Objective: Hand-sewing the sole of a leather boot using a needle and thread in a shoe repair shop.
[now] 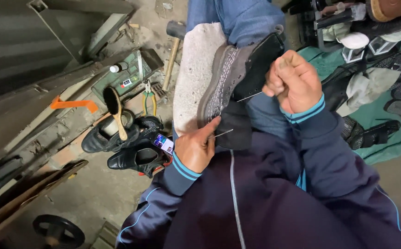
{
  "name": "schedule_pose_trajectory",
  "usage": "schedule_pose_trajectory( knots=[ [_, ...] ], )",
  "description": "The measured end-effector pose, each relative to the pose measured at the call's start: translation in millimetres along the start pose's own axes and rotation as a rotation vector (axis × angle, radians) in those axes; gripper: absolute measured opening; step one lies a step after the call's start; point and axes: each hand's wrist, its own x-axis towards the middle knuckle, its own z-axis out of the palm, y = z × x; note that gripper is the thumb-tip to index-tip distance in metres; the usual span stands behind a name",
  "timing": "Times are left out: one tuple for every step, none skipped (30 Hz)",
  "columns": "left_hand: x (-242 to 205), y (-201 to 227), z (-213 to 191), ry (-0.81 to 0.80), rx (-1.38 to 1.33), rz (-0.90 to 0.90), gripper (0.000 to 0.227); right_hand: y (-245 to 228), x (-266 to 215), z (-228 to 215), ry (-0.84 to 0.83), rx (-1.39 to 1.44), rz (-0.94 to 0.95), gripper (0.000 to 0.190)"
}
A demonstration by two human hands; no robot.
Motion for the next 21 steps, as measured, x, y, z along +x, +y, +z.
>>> schedule_pose_trajectory(
  knots=[
    [1, -2, 2, 0.023, -0.008, 0.022, 0.046, -1, 2, -1, 0.043, -0.066, 0.008, 0.028],
    [1, -4, 5, 0.046, -0.015, 0.043, 0.047, -2, 5, -3, 0.086, -0.133, 0.016, 0.029],
    [-2, -13, 11, 0.048, -0.016, 0.039, 0.047, -9, 7, -3, 0.083, -0.133, 0.019, 0.029],
    [-5, -20, 17, 0.033, 0.008, 0.071, 0.052, -16, 9, -3, 0.086, -0.164, 0.041, 0.029],
    [-7, -28, 22, 0.019, 0.033, 0.107, 0.057, -24, 12, -3, 0.091, -0.194, 0.058, 0.029],
    [-7, -30, 22, 0.022, 0.035, 0.108, 0.057, -29, 12, -3, 0.088, -0.194, 0.055, 0.029],
    [-7, -30, 22, 0.043, 0.036, 0.119, 0.059, -34, 11, -2, 0.058, -0.27, 0.041, 0.032],
    [-8, -30, 23, 0.063, 0.037, 0.129, 0.061, -39, 11, -2, 0.029, -0.346, 0.026, 0.034],
    [-8, -28, 17, 0.067, 0.038, 0.131, 0.061, -47, 8, -1, 0.027, -0.347, 0.022, 0.034],
    [-8, -25, 12, 0.081, -0.039, 0.116, 0.055, -55, 4, -1, -0.052, -0.669, -0.033, 0.023],
    [-7, -22, 7, 0.091, -0.117, 0.104, 0.049, -63, 0, -1, -0.124, -0.991, -0.088, 0.022],
    [-6, -20, 1, 0.09, -0.118, 0.111, 0.049, -73, -10, 6, -0.118, -0.994, -0.092, 0.022],
    [-4, -17, -5, 0.171, -0.211, 0.11, 0.046, -83, -19, 14, -0.145, -1.148, -0.177, 0.019],
    [-2, -14, -12, 0.251, -0.305, 0.11, 0.045, -92, -29, 22, -0.172, -1.302, -0.263, 0.023],
    [-1, -17, -9, 0.258, -0.302, 0.113, 0.045, -104, -44, 41, -0.175, -1.301, -0.272, 0.023],
    [-1, -21, -6, 0.23, -0.244, 0.009, 0.048, -116, -60, 60, -0.288, -1.094, -0.205, 0.012],
    [-1, -24, -5, 0.204, -0.183, -0.094, 0.054, -127, -77, 80, -0.399, -0.881, -0.142, 0.009],
    [-1, -24, 1, 0.216, -0.177, -0.091, 0.054, -131, -81, 98, -0.406, -0.879, -0.154, 0.009],
    [1, -24, 5, 0.197, -0.125, -0.114, 0.063, -134, -87, 116, -0.718, -0.515, -0.194, 0.023],
    [2, -24, 9, 0.179, -0.074, -0.138, 0.072, -138, -93, 134, -1.015, -0.135, -0.215, 0.041],
    [5, -25, 11, 0.19, -0.069, -0.128, 0.072, -127, -109, 127, -1.022, -0.14, -0.229, 0.041]
  ],
)
